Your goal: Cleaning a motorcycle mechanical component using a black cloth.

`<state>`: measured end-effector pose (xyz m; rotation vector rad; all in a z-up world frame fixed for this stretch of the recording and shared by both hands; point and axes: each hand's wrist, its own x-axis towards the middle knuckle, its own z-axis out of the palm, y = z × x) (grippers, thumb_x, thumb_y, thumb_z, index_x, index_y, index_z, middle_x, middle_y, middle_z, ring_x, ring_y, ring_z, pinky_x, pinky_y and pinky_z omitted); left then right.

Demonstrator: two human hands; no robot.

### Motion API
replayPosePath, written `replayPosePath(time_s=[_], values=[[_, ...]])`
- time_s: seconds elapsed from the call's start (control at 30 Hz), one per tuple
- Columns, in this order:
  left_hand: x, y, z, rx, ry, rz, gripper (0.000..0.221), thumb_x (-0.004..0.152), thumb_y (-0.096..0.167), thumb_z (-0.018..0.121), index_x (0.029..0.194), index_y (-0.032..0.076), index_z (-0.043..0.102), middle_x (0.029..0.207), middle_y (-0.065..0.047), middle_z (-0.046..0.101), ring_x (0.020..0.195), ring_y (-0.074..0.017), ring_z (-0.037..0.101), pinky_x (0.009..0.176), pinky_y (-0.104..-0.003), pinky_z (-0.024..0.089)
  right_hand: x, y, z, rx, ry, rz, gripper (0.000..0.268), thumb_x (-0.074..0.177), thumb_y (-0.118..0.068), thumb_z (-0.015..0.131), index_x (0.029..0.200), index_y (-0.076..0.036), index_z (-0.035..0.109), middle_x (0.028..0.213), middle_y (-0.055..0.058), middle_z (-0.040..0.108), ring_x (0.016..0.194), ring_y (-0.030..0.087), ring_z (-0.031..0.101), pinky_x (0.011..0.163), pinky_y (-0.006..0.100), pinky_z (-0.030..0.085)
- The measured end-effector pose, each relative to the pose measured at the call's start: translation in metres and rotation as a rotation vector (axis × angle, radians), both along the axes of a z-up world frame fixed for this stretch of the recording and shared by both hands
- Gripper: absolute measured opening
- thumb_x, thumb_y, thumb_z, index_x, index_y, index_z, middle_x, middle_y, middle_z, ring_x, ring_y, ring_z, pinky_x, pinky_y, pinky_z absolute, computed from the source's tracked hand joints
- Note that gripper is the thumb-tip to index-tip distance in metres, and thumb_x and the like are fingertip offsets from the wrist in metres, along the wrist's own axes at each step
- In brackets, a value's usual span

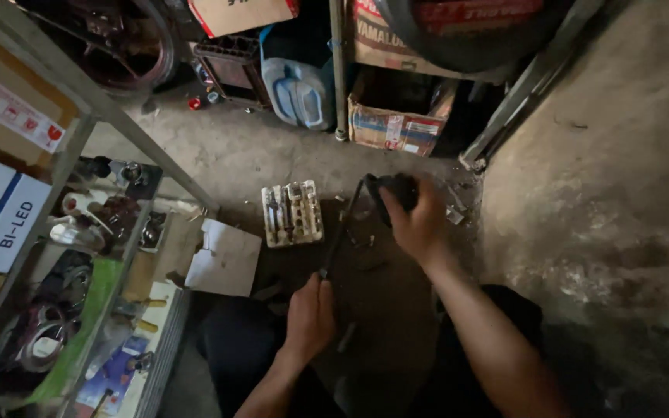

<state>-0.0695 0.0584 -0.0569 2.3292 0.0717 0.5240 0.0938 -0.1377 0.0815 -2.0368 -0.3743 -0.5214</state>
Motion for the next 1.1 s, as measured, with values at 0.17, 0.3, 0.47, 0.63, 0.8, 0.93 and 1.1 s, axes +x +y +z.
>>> replayPosePath(time_s=[0.17, 0.3, 0.47, 0.63, 0.8, 0.93, 1.1], values=[[0.004, -0.001, 0.014, -0.081, 0.095, -0.005, 0.032, 0.105, 0.018, 0.056, 0.108, -0.011, 0.067, 0.077, -0.023, 0.065, 0.067, -0.0379, 0.059, 0.055, -0.049, 0.042, -0.028, 0.015, 0.002, -0.066, 0.003, 0.146, 0.044, 0.088, -0.04, 0.078, 0.113, -0.005, 0.068, 0.102, 0.016, 0.073, 0.092, 0.036, 0.071, 0.081, 0.045, 0.056], [0.006, -0.005, 0.072, -0.222, 0.448, -0.046, 0.034, 0.107, 0.019, 0.054, 0.092, -0.007, 0.067, 0.066, -0.023, 0.06, 0.056, -0.0356, 0.057, 0.055, -0.05, 0.039, 0.004, 0.009, -0.012, -0.035, 0.041, 0.134, 0.035, 0.092, -0.037, 0.076, 0.109, -0.007, 0.072, 0.102, 0.014, 0.075, 0.092, 0.033, 0.072, 0.082, 0.043, 0.056], [0.001, 0.001, 0.027, 0.022, -0.274, -0.116, 0.027, 0.109, 0.015, 0.053, 0.109, -0.011, 0.06, 0.076, -0.021, 0.058, 0.062, -0.033, 0.053, 0.054, -0.044, 0.04, 0.021, -0.009, 0.004, 0.185, 0.092, 0.03, 0.033, 0.101, -0.033, 0.069, 0.115, -0.004, 0.065, 0.106, 0.013, 0.072, 0.098, 0.027, 0.07, 0.086, 0.04, 0.054], [-0.001, 0.004, 0.043, -0.285, 0.153, -0.251, 0.026, 0.105, 0.014, 0.052, 0.086, -0.003, 0.058, 0.06, -0.017, 0.047, 0.048, -0.0311, 0.043, 0.047, -0.045, 0.031, 0.018, -0.012, -0.03, 0.334, 0.234, 0.051, 0.03, 0.107, -0.028, 0.06, 0.123, -0.002, 0.06, 0.115, 0.012, 0.065, 0.107, 0.024, 0.061, 0.094, 0.038, 0.048], [-0.002, -0.005, 0.084, -0.351, 0.384, -0.234, 0.031, 0.105, 0.017, 0.05, 0.081, -0.002, 0.058, 0.06, -0.019, 0.054, 0.048, -0.0308, 0.051, 0.048, -0.045, 0.035, 0.016, -0.004, -0.039, 0.49, 0.322, 0.294, 0.03, 0.109, -0.026, 0.056, 0.127, -0.002, 0.058, 0.116, 0.009, 0.064, 0.108, 0.022, 0.058, 0.096, 0.038, 0.046], [-0.003, -0.009, 0.085, -0.347, 0.278, -0.329, 0.031, 0.106, 0.018, 0.048, 0.084, -0.002, 0.058, 0.059, -0.018, 0.055, 0.049, -0.0329, 0.051, 0.047, -0.046, 0.034, 0.012, -0.001, -0.012, 0.404, 0.199, 0.28, 0.029, 0.109, -0.027, 0.057, 0.122, -0.001, 0.059, 0.107, 0.013, 0.064, 0.099, 0.026, 0.06, 0.09, 0.039, 0.049], [-0.004, -0.003, 0.057, -0.364, 0.491, -0.222, 0.038, 0.108, 0.022, 0.049, 0.081, -0.003, 0.059, 0.064, -0.025, 0.052, 0.056, -0.0385, 0.049, 0.059, -0.048, 0.036, 0.033, -0.019, -0.035, 0.027, 0.045, 0.029, 0.03, 0.106, -0.03, 0.06, 0.116, -0.002, 0.061, 0.105, 0.019, 0.069, 0.097, 0.033, 0.067, 0.085, 0.041, 0.053]])
